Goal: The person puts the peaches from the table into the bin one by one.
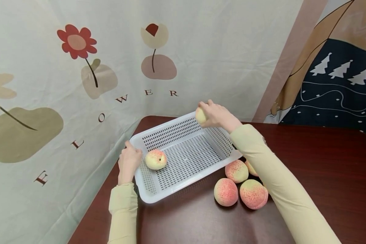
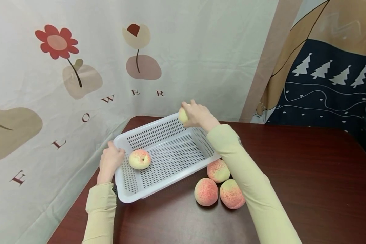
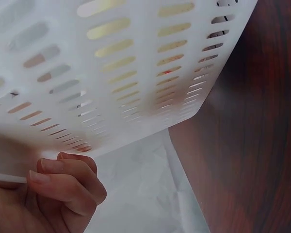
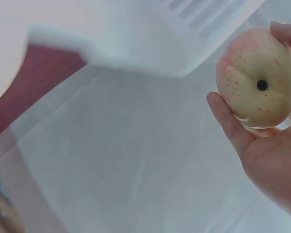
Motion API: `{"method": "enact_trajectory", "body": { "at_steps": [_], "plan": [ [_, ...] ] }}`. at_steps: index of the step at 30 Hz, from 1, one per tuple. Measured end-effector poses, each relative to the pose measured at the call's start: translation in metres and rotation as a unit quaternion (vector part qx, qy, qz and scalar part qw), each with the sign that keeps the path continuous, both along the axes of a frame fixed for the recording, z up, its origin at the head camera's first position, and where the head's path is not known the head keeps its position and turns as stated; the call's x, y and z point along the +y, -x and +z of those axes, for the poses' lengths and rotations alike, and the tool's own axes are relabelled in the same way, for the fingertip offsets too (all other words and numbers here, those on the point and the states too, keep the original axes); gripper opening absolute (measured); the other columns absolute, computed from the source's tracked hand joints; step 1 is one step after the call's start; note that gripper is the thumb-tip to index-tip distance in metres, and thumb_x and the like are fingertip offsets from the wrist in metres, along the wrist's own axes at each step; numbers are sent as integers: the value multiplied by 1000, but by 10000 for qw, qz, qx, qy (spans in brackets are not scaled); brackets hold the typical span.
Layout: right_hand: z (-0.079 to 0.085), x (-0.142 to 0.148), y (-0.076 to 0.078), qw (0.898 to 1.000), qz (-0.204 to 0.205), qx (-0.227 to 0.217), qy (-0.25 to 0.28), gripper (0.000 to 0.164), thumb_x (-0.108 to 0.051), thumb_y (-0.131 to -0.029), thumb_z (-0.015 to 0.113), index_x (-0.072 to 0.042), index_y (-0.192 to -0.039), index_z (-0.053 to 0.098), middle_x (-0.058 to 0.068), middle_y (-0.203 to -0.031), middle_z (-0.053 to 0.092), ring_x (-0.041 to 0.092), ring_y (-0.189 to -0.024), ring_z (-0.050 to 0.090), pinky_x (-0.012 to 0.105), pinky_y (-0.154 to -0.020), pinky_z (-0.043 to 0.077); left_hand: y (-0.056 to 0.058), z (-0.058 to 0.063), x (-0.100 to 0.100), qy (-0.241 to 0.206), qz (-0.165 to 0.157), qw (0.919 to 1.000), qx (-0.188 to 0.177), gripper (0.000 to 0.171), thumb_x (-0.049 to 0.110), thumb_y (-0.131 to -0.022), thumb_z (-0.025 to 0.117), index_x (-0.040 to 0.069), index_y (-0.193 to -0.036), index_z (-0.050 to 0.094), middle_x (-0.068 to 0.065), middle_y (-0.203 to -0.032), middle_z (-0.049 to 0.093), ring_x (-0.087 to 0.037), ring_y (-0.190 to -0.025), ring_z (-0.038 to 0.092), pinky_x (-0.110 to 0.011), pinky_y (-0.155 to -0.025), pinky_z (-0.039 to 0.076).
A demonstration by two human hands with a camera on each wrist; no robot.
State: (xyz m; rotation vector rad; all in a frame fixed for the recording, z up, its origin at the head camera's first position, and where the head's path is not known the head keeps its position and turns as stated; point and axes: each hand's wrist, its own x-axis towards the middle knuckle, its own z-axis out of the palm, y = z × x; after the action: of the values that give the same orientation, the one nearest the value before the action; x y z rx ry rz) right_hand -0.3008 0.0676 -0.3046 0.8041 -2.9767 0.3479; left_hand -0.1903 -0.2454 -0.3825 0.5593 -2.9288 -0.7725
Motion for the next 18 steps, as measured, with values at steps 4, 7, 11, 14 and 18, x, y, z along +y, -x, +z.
{"method": "enact_trajectory", "body": {
  "at_steps": [4,7,11,14,18],
  "plan": [
    [-5,-27,-2,9998,168,-14,-124,68,-30,-69,75,-17,-127,41,16,-112,47,31,-90,57,45,-79,51,1,-2,2,54,-9,10000,81,58,17,-90,38,-10,-138,20,-35,-99,57,-44,-79,59,-47,-59,43],
    [-9,-45,-5,9990,321,11,-321,68,-32,-69,75,-16,-125,40,15,-112,47,29,-90,58,42,-79,52,2,-3,2,109,-24,9999,122,57,17,-90,39,-11,-137,22,-34,-96,58,-43,-76,59,-45,-57,43],
    [-14,-65,-11,9976,466,-139,-487,74,-35,-70,76,-17,-130,37,15,-118,46,29,-93,58,41,-78,52,2,-2,3,111,-65,9998,127,56,17,-91,39,-11,-137,22,-33,-94,58,-42,-74,59,-44,-56,43],
    [-18,-77,-16,9965,559,-315,-544,79,-35,-70,76,-19,-135,34,14,-122,44,29,-97,57,42,-78,52,1,-2,3,110,-63,9998,130,56,17,-91,39,-11,-137,22,-34,-95,58,-42,-75,59,-45,-56,43],
    [-26,-91,-20,9933,712,-551,-718,77,-36,-72,75,-22,-135,34,15,-130,41,29,-101,55,43,-81,51,2,-1,3,100,-28,9999,98,56,17,-91,39,-10,-137,22,-33,-96,58,-42,-76,59,-44,-56,43]
  ]
}}
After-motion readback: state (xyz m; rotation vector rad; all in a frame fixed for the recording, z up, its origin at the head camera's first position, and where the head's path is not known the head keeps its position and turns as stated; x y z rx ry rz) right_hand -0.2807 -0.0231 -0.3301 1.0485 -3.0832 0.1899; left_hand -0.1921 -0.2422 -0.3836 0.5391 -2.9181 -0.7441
